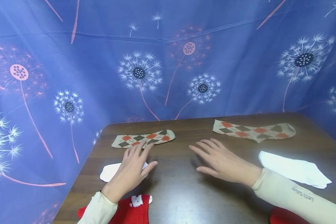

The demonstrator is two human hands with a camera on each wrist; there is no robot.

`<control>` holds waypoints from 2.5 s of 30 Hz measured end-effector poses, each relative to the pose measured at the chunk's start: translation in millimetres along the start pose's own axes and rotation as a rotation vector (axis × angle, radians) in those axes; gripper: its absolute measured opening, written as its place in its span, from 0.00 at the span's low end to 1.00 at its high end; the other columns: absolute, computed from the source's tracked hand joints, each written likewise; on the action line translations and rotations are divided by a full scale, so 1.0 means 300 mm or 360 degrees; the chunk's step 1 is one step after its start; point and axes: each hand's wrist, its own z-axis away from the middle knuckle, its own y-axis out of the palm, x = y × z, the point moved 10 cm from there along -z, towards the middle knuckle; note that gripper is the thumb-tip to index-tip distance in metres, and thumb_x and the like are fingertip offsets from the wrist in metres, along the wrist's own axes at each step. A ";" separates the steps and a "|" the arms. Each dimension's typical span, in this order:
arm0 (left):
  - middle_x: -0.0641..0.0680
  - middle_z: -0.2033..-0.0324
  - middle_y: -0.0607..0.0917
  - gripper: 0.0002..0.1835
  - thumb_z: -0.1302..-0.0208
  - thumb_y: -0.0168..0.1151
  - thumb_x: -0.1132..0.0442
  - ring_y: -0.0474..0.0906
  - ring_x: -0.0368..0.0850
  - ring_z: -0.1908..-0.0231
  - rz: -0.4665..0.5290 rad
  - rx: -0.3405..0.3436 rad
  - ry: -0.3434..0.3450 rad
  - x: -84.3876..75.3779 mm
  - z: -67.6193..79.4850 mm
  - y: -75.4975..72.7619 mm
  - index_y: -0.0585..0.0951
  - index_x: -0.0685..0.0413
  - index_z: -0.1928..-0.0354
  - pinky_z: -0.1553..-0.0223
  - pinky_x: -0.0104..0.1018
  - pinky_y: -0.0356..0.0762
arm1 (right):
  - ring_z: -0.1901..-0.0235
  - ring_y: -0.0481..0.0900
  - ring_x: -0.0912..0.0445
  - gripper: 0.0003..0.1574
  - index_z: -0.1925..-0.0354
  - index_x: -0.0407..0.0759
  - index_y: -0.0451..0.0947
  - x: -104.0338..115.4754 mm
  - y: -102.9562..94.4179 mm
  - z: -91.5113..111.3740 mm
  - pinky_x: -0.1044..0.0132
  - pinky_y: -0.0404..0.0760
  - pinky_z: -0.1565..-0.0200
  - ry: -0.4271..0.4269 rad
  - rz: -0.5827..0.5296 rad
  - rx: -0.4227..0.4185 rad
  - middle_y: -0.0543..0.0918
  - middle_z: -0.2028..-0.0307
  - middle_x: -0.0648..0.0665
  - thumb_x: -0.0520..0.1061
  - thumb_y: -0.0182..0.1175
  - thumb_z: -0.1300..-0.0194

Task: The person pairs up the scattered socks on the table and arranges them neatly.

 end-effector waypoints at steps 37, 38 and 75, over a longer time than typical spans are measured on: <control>0.63 0.41 0.76 0.28 0.34 0.65 0.47 0.70 0.63 0.38 0.0025 -0.0056 -0.0185 0.215 0.002 0.005 0.75 0.56 0.39 0.44 0.65 0.68 | 0.45 0.77 0.49 0.42 0.30 0.41 0.65 0.034 0.044 -0.156 0.52 0.77 0.44 -0.0039 -0.0106 0.0089 0.80 0.44 0.42 0.64 0.58 0.31; 0.63 0.41 0.76 0.28 0.34 0.65 0.47 0.70 0.63 0.38 0.0022 -0.0047 -0.0194 0.222 0.003 0.009 0.75 0.56 0.38 0.44 0.65 0.68 | 0.45 0.77 0.49 0.42 0.30 0.41 0.66 0.033 0.046 -0.157 0.52 0.77 0.44 -0.0038 -0.0102 0.0090 0.80 0.45 0.42 0.64 0.58 0.30; 0.67 0.39 0.73 0.24 0.28 0.60 0.57 0.71 0.66 0.39 0.0281 0.0148 -0.0501 0.522 0.051 0.052 0.73 0.65 0.38 0.42 0.62 0.70 | 0.64 0.80 0.51 0.29 0.40 0.39 0.72 -0.002 0.135 -0.314 0.57 0.82 0.63 -0.0084 -0.0088 0.0111 0.81 0.63 0.44 0.53 0.64 0.32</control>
